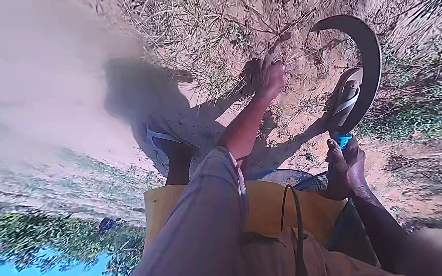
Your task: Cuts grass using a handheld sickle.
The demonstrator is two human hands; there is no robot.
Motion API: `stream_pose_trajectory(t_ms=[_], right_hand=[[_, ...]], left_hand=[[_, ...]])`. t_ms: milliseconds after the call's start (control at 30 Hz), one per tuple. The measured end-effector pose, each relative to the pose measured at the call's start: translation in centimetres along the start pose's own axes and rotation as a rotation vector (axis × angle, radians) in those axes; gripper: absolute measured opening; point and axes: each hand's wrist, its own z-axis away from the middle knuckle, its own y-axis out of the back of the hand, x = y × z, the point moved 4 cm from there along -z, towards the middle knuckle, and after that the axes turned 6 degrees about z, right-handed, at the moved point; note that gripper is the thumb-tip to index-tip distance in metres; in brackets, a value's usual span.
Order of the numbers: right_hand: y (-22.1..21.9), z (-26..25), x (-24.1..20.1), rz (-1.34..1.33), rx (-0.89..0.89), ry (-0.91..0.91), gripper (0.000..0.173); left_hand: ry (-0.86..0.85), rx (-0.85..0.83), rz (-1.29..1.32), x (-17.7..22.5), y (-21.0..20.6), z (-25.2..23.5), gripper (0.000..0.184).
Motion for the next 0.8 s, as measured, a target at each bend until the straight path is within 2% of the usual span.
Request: stream_pose_trajectory(t_ms=[100,200,267,367,433,500,533,600,700,800], right_hand=[[-0.4,-0.6,0.0,0.024,-0.046,-0.013,0.054],[-1.4,-2.1,-1.2,0.187,-0.116,-0.026,0.053],[-1.8,-1.7,-2.8,0.349,-0.224,-0.147,0.049],[-1.4,2.9,-2.4,0.434,-0.443,-0.347,0.051],[-0.2,6.8,-1.6,0.413,-0.561,-0.452,0.053],[1.6,9.5,-1.0,0.388,-0.629,-0.581,0.057],[2.1,9.8,-1.1,0.359,-0.585,-0.574,0.057],[2.2,9.1,-0.7,0.258,-0.371,-0.384,0.052],[2.2,6.0,-1.5,0.111,-0.193,-0.236,0.051],[1.2,2.8,-3.2,0.043,-0.124,-0.196,0.05]], left_hand=[[0.066,0.054,0.344,-2.8,-0.3,1.7,0.044],[0.106,0.13,0.549,-3.4,-1.0,1.7,0.043],[0.134,0.284,0.675,-2.8,-0.5,1.6,0.043],[0.219,0.559,0.874,-3.4,2.5,3.1,0.042],[0.248,0.614,0.826,-5.9,4.1,5.0,0.041],[0.355,0.528,0.642,-8.1,4.6,7.7,0.042],[0.383,0.465,0.556,-8.7,4.9,8.4,0.044],[0.348,0.422,0.447,-9.2,4.4,8.2,0.044],[0.247,0.355,0.303,-6.9,1.9,5.5,0.05],[0.283,0.199,0.2,-5.2,-0.9,2.2,0.093]])
